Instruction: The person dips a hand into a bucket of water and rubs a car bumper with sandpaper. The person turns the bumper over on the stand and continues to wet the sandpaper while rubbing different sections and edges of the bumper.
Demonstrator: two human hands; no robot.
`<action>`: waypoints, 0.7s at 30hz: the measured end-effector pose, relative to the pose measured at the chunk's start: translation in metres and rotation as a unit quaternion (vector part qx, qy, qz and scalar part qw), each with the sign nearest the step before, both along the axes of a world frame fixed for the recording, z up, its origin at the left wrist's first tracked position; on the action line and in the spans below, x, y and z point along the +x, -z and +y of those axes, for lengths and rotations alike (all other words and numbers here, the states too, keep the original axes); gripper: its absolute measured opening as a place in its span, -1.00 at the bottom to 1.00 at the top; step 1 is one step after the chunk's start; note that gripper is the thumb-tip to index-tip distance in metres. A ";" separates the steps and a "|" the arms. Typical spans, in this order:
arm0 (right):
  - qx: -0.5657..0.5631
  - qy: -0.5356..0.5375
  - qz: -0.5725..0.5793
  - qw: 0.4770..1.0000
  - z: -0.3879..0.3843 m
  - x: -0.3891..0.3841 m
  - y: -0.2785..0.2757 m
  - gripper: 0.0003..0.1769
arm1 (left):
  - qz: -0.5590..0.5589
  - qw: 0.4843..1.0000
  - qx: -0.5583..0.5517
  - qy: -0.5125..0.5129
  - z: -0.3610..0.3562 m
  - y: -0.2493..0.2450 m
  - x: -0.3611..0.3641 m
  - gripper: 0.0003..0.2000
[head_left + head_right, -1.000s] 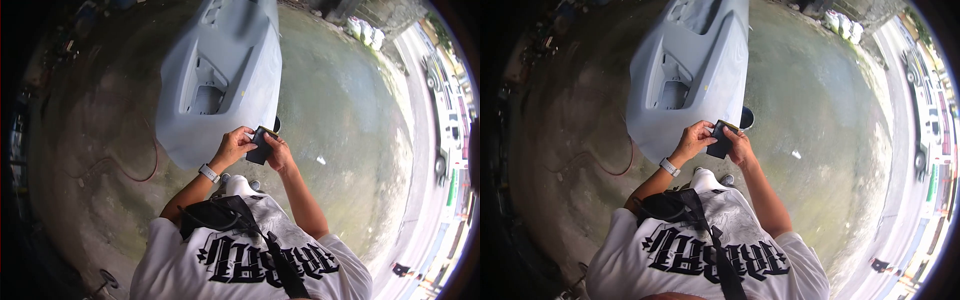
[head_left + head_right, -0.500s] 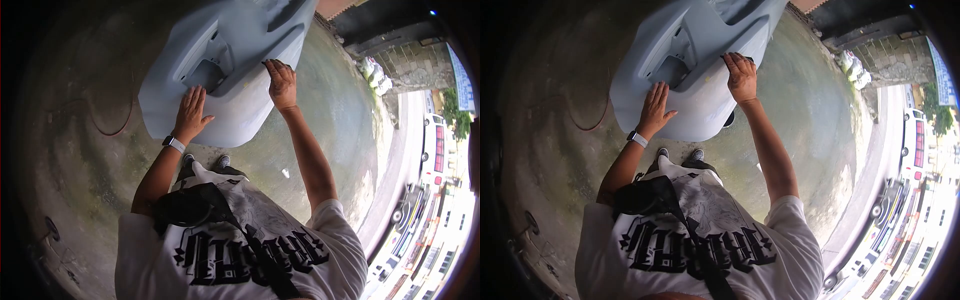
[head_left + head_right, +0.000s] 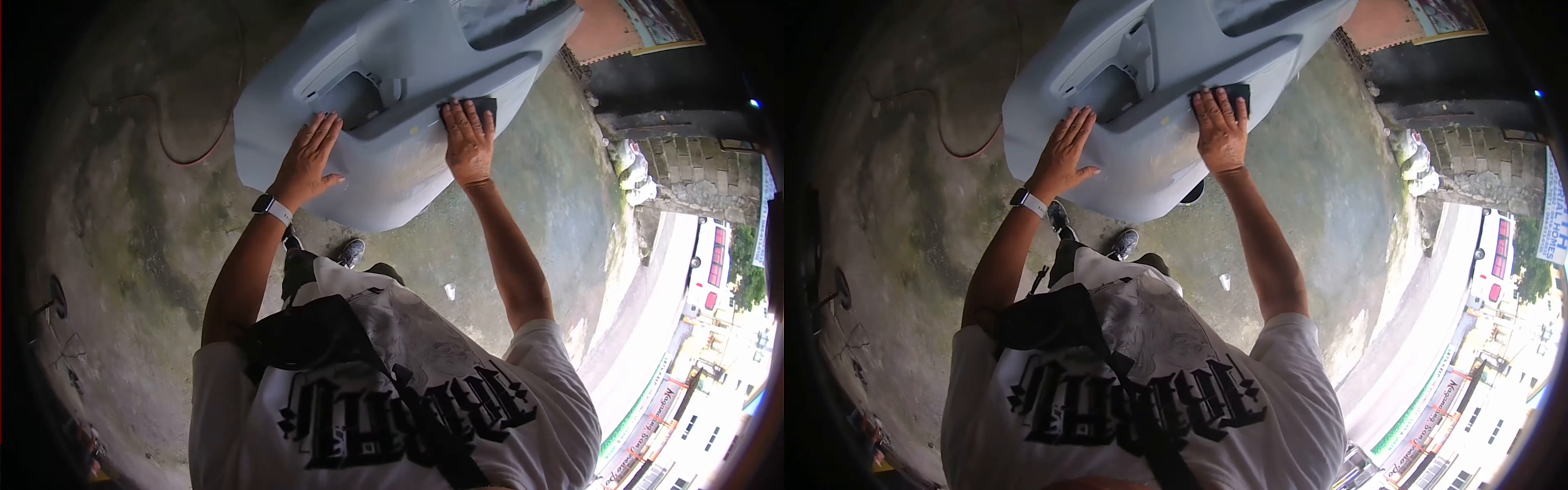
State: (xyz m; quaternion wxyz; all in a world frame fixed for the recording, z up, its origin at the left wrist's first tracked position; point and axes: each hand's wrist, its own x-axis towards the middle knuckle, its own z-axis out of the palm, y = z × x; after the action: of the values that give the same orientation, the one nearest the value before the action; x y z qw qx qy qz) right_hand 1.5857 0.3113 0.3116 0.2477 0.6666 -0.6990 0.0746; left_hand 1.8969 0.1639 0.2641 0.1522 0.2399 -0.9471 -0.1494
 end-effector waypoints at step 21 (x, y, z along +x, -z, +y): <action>0.046 0.005 0.063 0.997 0.001 -0.001 -0.001 -0.43 | 0.024 0.999 -0.007 0.034 -0.009 0.006 0.006 0.02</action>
State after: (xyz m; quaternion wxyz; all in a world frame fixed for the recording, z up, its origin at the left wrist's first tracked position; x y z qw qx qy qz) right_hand 1.5848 0.3122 0.3127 0.2605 0.6775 -0.6878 -0.0007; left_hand 1.9026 0.1549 0.2586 0.1714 0.2032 -0.9517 -0.1534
